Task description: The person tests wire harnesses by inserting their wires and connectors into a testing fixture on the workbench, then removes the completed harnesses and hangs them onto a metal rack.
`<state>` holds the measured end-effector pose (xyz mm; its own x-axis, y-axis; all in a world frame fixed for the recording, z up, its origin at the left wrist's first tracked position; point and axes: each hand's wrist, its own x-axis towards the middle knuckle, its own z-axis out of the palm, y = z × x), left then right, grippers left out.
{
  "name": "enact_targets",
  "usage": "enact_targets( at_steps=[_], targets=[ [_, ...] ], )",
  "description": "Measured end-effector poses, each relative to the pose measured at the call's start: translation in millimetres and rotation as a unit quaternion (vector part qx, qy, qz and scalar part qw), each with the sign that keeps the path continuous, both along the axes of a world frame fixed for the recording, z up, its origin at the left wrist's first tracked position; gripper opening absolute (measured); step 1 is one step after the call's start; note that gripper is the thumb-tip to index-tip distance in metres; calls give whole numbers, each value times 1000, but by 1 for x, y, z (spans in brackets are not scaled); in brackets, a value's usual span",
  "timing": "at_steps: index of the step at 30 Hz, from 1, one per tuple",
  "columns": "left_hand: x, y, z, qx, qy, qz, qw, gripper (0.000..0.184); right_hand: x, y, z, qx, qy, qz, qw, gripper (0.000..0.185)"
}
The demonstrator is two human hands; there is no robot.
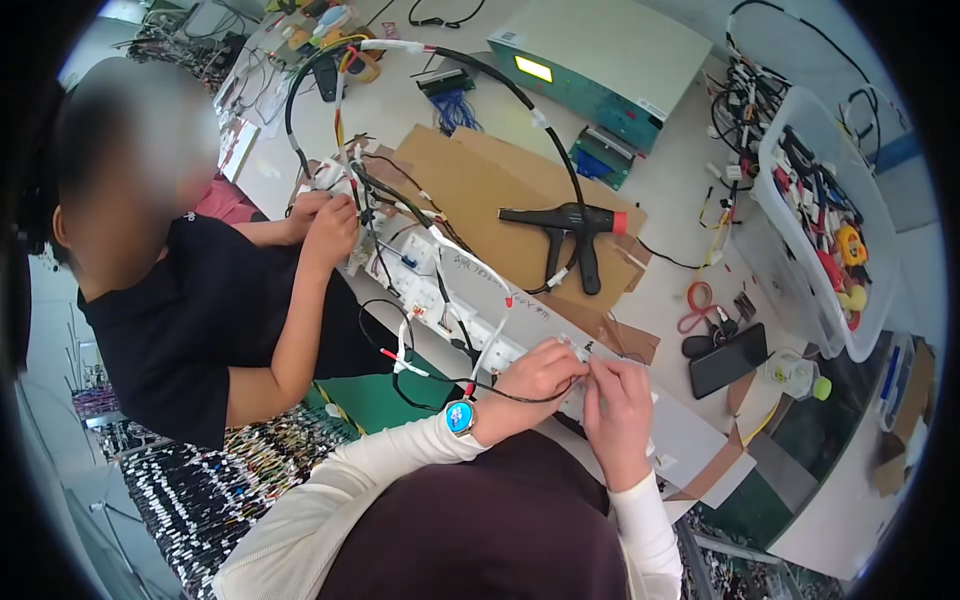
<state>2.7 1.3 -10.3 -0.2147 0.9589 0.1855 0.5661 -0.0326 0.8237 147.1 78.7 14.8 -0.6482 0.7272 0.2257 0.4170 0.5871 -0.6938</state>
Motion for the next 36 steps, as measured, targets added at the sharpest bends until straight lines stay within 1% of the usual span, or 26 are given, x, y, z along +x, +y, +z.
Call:
enact_targets(
  at_steps=[5,7,8,9,10,11,12,13,14,16,18,20,22,23,24,26,27,28,29,30,31,32,33,34,35,36],
  targets=[
    [3,-1,-3,8,9,1,1000,20,0,6,-9,-16,-17,14,1000,28],
    [5,-5,1,-44,26,9,999,30,12,0,-6,-31,-24,13,999,30],
    [8,-8,7,-45,19,4,999,30,24,-5,-4,-14,2,-16,1000,36],
    [12,-13,15,-28,4,25,999,37,37,-12,-2,3,27,-42,999,43],
    [12,-20,22,-11,-9,50,999,46,58,-22,-7,2,21,-41,999,43],
    [6,-33,25,-34,7,-2,999,59,88,-36,-19,72,-43,-103,991,44],
    [-3,-49,30,-36,6,5,999,59,112,-48,-31,142,-102,-161,971,47],
    [-12,-65,38,-79,-38,-34,996,53,129,-60,-42,142,-100,-152,973,47],
    [-21,-82,46,-123,-82,-73,986,48,145,-72,-53,166,-130,-176,961,46],
    [-42,-112,70,-243,-192,-81,947,34,163,-77,-83,188,-159,-201,948,48],
    [-56,-136,84,-249,-267,-34,930,21,176,-75,-115,244,-196,-224,923,54],
    [-73,-150,89,-222,-181,28,958,18,174,-73,-122,259,-174,-233,921,52],
    [-96,-152,72,-151,-17,149,977,25,178,-74,-134,247,-102,-278,923,52],
    [-105,-140,69,-79,45,210,973,29,177,-73,-129,262,-98,-272,921,46],
    [-115,-124,63,-4,104,268,958,34,174,-74,-127,265,-99,-277,918,46],
    [-152,-95,21,22,245,323,914,46,166,-77,-121,194,73,-281,937,34],
    [-181,-80,-16,-1,262,330,907,53,157,-80,-112,199,109,-285,931,32],
    [-202,-68,-43,-26,279,334,900,60,142,-82,-99,209,135,-264,932,36],
    [-199,-56,-24,-41,177,348,920,53,123,-85,-82,218,159,-243,932,42],
    [-195,-42,-3,-57,73,356,930,48,98,-88,-57,192,149,-205,948,52],
    [-215,-36,-8,-50,61,322,944,43,68,-86,-33,167,144,-167,961,57],
    [-235,-36,-12,-43,50,288,956,41,31,-80,-16,144,194,-126,962,68],
    [-231,-39,7,9,-42,309,950,40,1,-76,10,115,141,-105,978,83],
    [-232,-44,28,8,-45,299,953,40,-28,-66,18,142,115,-74,980,97],
    [-235,-52,49,27,-48,306,950,37,-60,-55,25,126,110,-41,985,101],
    [-237,-59,57,46,-52,315,947,35,-90,-48,27,85,66,-29,994,103]
  ],
)
